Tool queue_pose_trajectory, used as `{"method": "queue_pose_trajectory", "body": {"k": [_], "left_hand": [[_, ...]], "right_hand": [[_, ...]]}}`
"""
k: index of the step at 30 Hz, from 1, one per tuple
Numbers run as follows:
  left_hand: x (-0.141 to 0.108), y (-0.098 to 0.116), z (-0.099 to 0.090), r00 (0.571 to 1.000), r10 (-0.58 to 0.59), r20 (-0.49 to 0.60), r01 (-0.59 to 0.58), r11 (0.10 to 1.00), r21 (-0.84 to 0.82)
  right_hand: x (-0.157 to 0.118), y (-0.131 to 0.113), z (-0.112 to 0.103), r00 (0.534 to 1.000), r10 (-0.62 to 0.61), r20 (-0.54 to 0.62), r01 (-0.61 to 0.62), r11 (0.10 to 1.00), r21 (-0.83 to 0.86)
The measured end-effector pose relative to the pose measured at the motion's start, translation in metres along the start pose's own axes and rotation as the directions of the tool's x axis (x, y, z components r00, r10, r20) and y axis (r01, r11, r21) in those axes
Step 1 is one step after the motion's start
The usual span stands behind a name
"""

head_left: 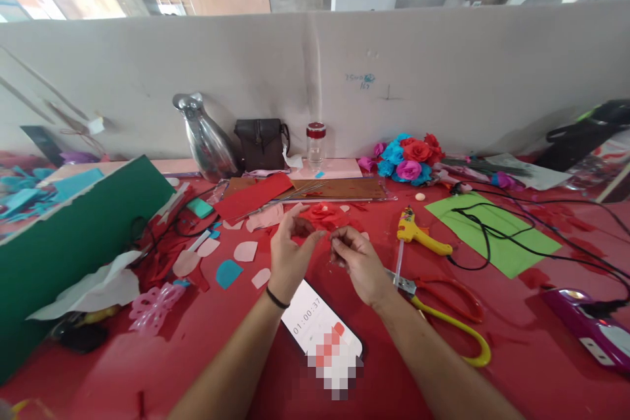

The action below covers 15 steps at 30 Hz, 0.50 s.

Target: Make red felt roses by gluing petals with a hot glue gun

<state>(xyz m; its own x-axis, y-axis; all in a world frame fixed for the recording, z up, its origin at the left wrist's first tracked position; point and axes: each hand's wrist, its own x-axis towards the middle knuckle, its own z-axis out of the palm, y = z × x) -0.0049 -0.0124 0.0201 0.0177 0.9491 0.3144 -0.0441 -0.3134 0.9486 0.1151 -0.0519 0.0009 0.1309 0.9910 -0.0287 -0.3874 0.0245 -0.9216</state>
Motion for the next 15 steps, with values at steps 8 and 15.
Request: {"method": "queue_pose_trajectory", "body": {"k": [8, 15], "left_hand": [[-0.002, -0.004, -0.01, 0.86, 0.47, -0.198, -0.379, 0.848, 0.37], [0.003, -0.008, -0.005, 0.999, -0.036, -0.002, 0.036, 0.988, 0.148]], "right_hand": [[-0.002, 0.0, 0.004, 0.999, 0.05, 0.018, -0.052, 0.996, 0.077], [-0.003, -0.005, 0.002, 0.997, 0.071, 0.028, -0.075, 0.984, 0.163]]}}
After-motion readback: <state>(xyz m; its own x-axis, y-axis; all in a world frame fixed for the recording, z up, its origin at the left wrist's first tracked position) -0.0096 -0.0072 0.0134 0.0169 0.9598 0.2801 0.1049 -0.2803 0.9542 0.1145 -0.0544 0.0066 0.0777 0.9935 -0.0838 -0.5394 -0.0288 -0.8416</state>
